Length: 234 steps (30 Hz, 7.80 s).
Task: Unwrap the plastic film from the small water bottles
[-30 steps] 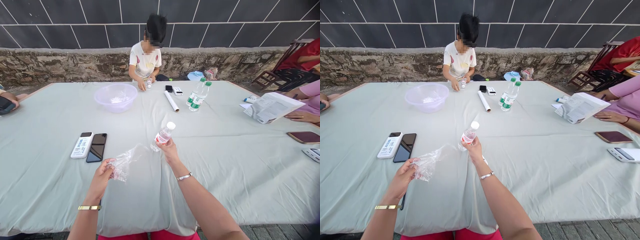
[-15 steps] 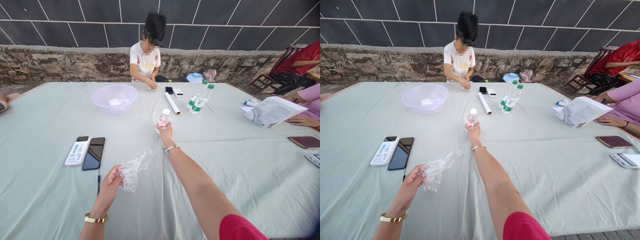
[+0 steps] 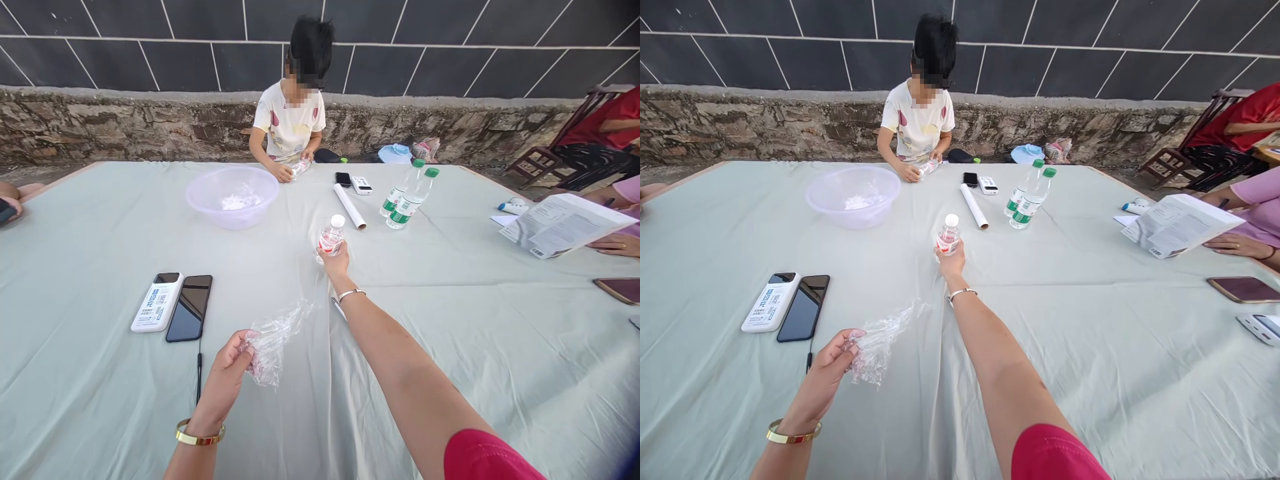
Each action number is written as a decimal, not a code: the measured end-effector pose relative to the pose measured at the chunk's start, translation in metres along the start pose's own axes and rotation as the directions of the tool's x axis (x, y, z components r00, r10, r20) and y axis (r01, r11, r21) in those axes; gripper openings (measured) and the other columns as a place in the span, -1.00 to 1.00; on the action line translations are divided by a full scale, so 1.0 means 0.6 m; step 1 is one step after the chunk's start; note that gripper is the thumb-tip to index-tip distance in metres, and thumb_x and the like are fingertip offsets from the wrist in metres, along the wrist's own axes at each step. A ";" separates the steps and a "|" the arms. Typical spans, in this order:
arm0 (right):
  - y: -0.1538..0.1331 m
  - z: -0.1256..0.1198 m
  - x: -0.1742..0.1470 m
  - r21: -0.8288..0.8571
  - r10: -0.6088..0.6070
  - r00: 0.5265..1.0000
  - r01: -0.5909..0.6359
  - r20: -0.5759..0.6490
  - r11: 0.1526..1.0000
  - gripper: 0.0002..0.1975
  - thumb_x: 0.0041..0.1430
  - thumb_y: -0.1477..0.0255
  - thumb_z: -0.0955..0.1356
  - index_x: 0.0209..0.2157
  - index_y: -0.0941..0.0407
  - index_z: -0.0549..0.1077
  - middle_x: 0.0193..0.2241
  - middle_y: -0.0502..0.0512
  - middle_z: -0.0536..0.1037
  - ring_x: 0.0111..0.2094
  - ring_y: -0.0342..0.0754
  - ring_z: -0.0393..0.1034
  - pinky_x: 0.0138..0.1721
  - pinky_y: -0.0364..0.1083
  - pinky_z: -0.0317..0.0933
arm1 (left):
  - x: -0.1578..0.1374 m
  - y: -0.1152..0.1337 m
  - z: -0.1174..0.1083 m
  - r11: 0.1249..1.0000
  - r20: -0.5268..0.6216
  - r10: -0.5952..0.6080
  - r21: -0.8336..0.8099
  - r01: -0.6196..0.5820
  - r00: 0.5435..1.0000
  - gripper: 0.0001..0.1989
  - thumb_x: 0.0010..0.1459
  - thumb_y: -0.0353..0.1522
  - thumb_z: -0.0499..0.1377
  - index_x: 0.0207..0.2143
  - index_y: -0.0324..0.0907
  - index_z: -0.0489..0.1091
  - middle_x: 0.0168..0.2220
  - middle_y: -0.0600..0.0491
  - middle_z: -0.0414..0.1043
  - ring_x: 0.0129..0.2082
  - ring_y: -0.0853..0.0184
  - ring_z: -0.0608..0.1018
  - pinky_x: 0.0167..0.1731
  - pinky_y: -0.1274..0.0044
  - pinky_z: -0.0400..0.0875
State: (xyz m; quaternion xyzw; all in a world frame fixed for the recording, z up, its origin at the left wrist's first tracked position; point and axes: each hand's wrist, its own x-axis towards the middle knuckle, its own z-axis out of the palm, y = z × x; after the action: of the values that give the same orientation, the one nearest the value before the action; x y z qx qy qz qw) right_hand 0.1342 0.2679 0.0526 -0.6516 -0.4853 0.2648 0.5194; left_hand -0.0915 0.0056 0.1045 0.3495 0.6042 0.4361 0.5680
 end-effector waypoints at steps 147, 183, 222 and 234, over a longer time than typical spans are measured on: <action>0.032 -0.154 -0.409 -0.013 -0.299 0.726 0.390 0.619 0.921 -0.68 -0.11 0.73 0.21 -0.40 0.08 0.43 -0.41 0.00 0.51 -0.44 -0.15 0.36 -0.44 -0.20 0.18 | 0.358 0.268 0.027 0.892 -0.090 0.071 -0.439 -0.104 0.993 -0.66 0.13 -0.35 0.11 -0.02 -0.22 0.25 -0.16 -0.13 0.40 -0.26 0.27 0.57 -0.27 0.44 0.47; 0.016 -0.147 -0.403 -0.110 -0.317 0.731 0.471 0.604 0.875 -0.76 0.04 0.63 0.20 -0.38 0.09 0.44 -0.44 0.01 0.48 -0.42 -0.13 0.36 -0.37 -0.15 0.21 | 0.090 -0.094 0.103 0.924 -0.038 0.360 0.153 -0.351 0.932 -0.80 0.07 -0.23 0.10 -0.45 -0.17 0.37 -0.58 0.15 0.22 -0.57 0.42 0.25 -0.53 0.58 0.18; 0.017 -0.144 -0.403 -0.120 -0.341 0.729 0.499 0.594 0.858 -0.76 0.05 0.64 0.20 -0.38 0.09 0.43 -0.44 0.01 0.47 -0.43 -0.13 0.36 -0.38 -0.16 0.21 | 0.097 -0.097 0.105 0.924 -0.067 0.363 0.152 -0.350 0.929 -0.82 0.05 -0.25 0.10 -0.46 -0.17 0.35 -0.62 0.19 0.15 -0.61 0.45 0.18 -0.58 0.59 0.13; 0.011 -0.142 -0.403 -0.109 -0.350 0.727 0.502 0.590 0.858 -0.77 0.05 0.63 0.21 -0.38 0.11 0.44 -0.45 0.03 0.47 -0.43 -0.12 0.36 -0.35 -0.15 0.22 | 0.094 -0.091 0.103 0.918 -0.077 0.371 0.182 -0.352 0.926 -0.86 0.02 -0.28 0.11 -0.48 -0.16 0.35 -0.64 0.20 0.15 -0.62 0.45 0.20 -0.57 0.59 0.12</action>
State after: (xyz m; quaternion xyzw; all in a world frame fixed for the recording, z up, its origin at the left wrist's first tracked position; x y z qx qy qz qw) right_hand 0.1146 0.0128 0.0352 -0.4793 -0.7815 0.2469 0.3139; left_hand -0.0327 0.0451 0.0343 0.4764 0.5934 0.5007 0.4126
